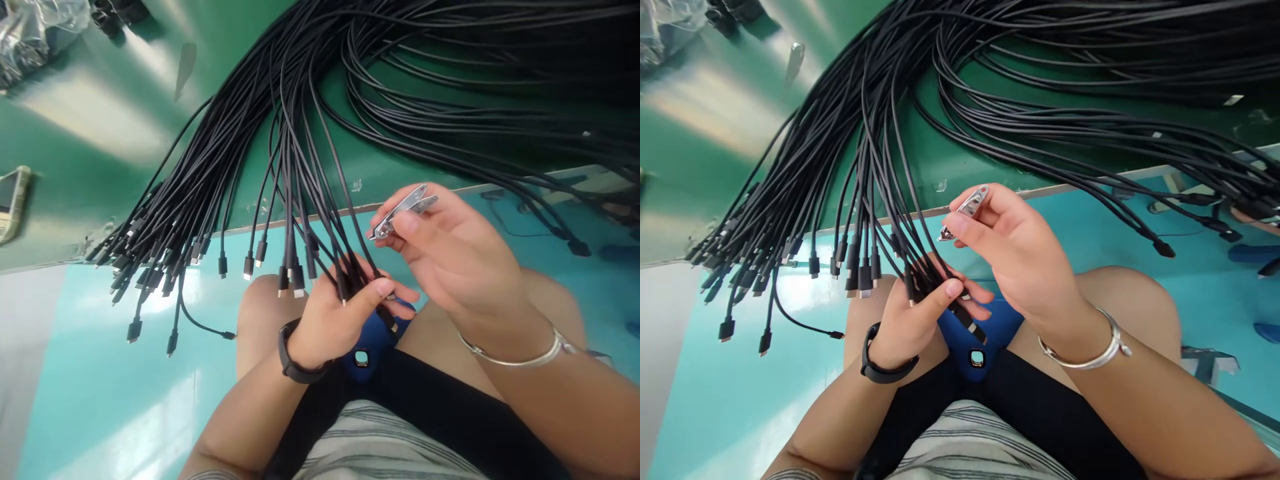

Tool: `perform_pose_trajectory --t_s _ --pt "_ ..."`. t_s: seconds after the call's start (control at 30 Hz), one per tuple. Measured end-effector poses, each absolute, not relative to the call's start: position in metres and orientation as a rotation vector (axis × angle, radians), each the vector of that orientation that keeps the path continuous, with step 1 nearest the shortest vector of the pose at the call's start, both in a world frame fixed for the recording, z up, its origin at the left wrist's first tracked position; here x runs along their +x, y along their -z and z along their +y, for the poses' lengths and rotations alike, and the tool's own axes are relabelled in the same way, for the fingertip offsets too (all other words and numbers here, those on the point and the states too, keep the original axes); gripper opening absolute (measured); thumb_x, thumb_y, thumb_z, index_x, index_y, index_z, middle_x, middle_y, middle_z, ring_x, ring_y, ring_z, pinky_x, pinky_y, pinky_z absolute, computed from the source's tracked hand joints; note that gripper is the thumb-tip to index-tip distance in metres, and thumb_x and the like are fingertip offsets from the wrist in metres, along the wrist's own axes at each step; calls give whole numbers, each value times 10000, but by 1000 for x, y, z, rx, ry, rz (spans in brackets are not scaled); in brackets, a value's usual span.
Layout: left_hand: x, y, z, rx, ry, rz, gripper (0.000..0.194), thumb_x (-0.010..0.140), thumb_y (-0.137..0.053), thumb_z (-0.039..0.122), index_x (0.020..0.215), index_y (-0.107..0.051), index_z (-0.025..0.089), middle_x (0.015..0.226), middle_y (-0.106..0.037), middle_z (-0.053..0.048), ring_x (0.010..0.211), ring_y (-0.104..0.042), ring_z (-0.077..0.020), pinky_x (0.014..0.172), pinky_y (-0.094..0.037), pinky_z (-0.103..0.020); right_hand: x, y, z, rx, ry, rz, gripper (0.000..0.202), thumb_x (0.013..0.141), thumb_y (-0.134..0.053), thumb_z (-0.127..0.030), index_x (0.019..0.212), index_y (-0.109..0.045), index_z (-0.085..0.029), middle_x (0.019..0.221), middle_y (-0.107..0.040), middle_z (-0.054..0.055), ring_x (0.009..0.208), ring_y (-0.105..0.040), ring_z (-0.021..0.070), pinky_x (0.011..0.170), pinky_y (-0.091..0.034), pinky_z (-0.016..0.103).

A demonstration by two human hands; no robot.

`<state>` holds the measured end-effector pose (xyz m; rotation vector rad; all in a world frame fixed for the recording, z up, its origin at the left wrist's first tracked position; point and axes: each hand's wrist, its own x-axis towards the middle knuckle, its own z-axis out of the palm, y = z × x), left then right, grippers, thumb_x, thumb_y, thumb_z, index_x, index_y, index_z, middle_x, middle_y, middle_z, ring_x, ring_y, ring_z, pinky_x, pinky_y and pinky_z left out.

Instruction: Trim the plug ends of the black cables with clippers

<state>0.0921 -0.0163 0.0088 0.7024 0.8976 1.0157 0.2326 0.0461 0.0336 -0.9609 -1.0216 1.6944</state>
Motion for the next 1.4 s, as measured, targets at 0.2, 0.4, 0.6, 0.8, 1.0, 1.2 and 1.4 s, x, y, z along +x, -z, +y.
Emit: perform_pose_trajectory --t_s 0.2,0.4,0.6,0.8,1.0,1.2,1.4 --pt "67 -9 -24 622 -1184 846 252 901 -715 244 879 -475 173 739 -752 -26 533 -711 -152 499 -575 -201 223 -41 43 -996 -1579 -1019 30 865 -728 -250 849 -707 -263 892 -627 -6 859 -620 138 786 -540 260" --pt "57 -13 -30 570 -1166 909 273 863 -757 212 834 -490 160 755 -776 -72 604 -749 -196 590 -631 -246 222 -26 21 -984 -1765 -887 133 792 -817 -252 896 -738 -279 904 -726 9 908 -718 209 765 -609 326" --pt "64 -7 -35 505 -1141 975 283 802 -819 255 801 -552 161 703 -766 -36 611 -751 -207 582 -635 -249 219 -22 1 -881 -1959 -835 110 861 -755 -277 959 -706 -273 957 -744 40 672 -681 175 593 -597 336" --pt "68 -8 -36 500 -1133 972 338 761 -851 280 779 -532 170 691 -766 -41 595 -750 -233 606 -661 -310 217 -20 -2 -994 -1888 -777 159 832 -783 -334 948 -686 -283 832 -716 27 677 -680 199 520 -591 327" --pt "71 -6 -36 521 -1114 1012 323 750 -850 243 779 -536 171 686 -762 -38 581 -743 -218 581 -644 -285 220 -17 -3 -930 -1896 -761 142 846 -770 -333 960 -692 -301 892 -725 21 661 -675 178 502 -581 299" --pt "79 -3 -30 504 -1028 1175 278 702 -878 234 860 -680 121 666 -736 -21 604 -741 -202 588 -616 -240 224 -12 5 -939 -1833 -874 118 850 -768 -307 956 -716 -314 948 -722 17 720 -684 171 585 -600 296" --pt "80 7 -34 517 -1073 1156 267 806 -807 369 869 -683 142 845 -785 -76 720 -769 -258 672 -645 -320 232 -1 10 -991 -1790 -938 141 851 -762 -332 983 -716 -315 946 -719 29 892 -700 222 662 -624 316"
